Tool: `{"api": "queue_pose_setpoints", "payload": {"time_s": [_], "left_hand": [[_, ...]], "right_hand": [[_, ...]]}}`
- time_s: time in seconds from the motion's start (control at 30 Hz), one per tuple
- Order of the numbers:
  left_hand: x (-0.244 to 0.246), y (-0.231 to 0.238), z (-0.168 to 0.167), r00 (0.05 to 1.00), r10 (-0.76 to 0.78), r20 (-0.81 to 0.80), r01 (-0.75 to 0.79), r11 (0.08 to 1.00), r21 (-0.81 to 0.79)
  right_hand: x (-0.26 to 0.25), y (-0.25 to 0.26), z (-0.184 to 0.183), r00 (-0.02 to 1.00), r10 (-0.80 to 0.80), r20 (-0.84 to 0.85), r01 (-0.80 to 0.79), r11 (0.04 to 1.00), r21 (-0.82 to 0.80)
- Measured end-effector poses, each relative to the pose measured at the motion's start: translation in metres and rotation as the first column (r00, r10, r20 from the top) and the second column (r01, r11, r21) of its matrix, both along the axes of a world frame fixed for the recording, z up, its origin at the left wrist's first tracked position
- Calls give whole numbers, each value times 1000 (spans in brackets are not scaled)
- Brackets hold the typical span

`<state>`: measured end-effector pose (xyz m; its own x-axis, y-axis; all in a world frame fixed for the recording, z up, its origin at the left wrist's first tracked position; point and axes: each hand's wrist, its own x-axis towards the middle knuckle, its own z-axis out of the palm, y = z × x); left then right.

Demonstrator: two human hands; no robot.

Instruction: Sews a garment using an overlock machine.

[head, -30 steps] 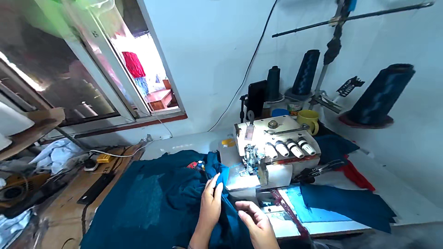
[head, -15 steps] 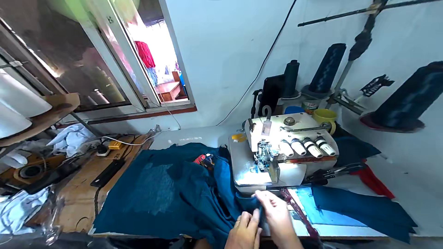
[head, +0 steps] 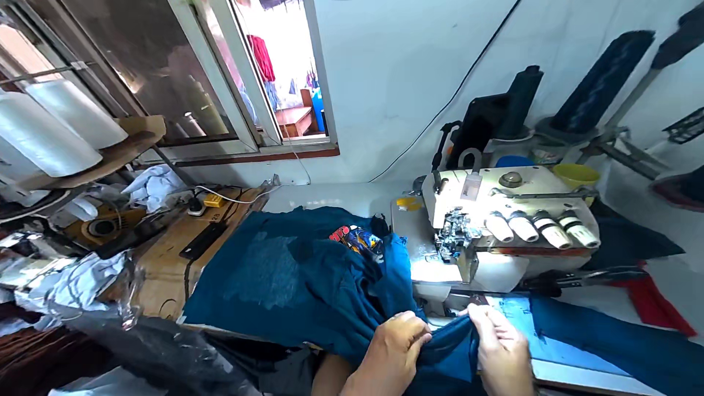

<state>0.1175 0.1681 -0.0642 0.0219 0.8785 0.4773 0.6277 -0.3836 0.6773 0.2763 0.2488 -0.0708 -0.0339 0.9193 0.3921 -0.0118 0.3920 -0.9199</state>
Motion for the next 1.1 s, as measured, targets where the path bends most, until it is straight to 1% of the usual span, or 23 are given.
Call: {"api": "queue_pose_setpoints", "payload": {"time_s": [0.07, 0.17, 0.23, 0.3, 0.33, 0.37, 0.4, 0.43, 0.5, 0.53, 0.57, 0.67, 0.7, 0.73, 0.8, 0.83, 0.87, 0.93, 1.0, 1.03, 1.1], "left_hand": [[-6, -8, -6, 1000, 17, -20, -17, 1000, -7], [-15, -19, -13, 993, 111, -50, -110, 994, 12], [-20, -22, -18, 985, 157, -68, -156, 988, 18], [-23, -23, -24, 981, 180, -68, -180, 984, 4], [-24, -23, -26, 983, 172, -58, -172, 985, -7], [-25, -23, -28, 987, 152, -46, -153, 988, -19], [-25, -24, -30, 991, 128, -41, -130, 991, -35], [-24, -25, -33, 993, 107, -42, -109, 993, -46], [-21, -25, -41, 993, 100, -62, -102, 994, -32], [-20, -25, -44, 992, 104, -70, -106, 994, -19], [-21, -24, -46, 992, 105, -66, -106, 994, -8], [-24, -24, -47, 995, 95, -27, -95, 995, -13], [-26, -24, -47, 996, 91, -19, -91, 996, -19], [-27, -25, -47, 996, 87, -11, -88, 996, -28], [-28, -25, -46, 997, 82, 0, -82, 996, -40], [-28, -25, -46, 997, 80, 3, -80, 996, -43], [-28, -24, -46, 997, 82, 4, -82, 996, -43], [-27, -24, -47, 996, 89, 1, -89, 995, -38], [-26, -23, -47, 996, 94, -1, -94, 995, -38], [-26, -23, -46, 995, 97, -3, -97, 994, -40], [-26, -24, -45, 995, 97, 0, -96, 994, -47]], "right_hand": [[-3, -9, -3, 998, 52, 29, -52, 999, -17], [-3, -15, -9, 991, 133, -11, -133, 990, -46], [-2, -9, -13, 989, 131, -69, -139, 984, -116], [3, 1, -9, 981, 143, -130, -164, 972, -167], [4, 6, -5, 985, 128, -113, -145, 977, -158], [3, 12, -2, 995, 90, -44, -95, 988, -120], [2, 18, 2, 998, 29, 63, -24, 998, -66], [0, 26, 6, 979, -40, 198, 42, 999, -6], [-4, 39, 18, 877, -127, 463, 107, 992, 68], [-8, 44, 21, 825, -133, 550, 117, 991, 65], [-11, 48, 21, 791, -151, 593, 124, 988, 87], [-12, 46, 6, 763, -241, 599, 123, 965, 231], [-9, 42, 1, 742, -238, 626, 99, 964, 248], [-4, 36, -2, 704, -185, 685, 56, 977, 206], [8, 24, 0, 571, 44, 820, -62, 998, -10], [14, 21, 0, 517, 129, 846, -108, 990, -85], [19, 18, -1, 504, 140, 852, -134, 987, -83], [27, 12, -1, 544, 113, 832, -167, 986, -25], [33, 7, 1, 613, 121, 781, -264, 963, 58], [34, 6, 2, 652, 178, 737, -353, 932, 87], [34, 11, 4, 699, 362, 617, -510, 857, 74]]}}
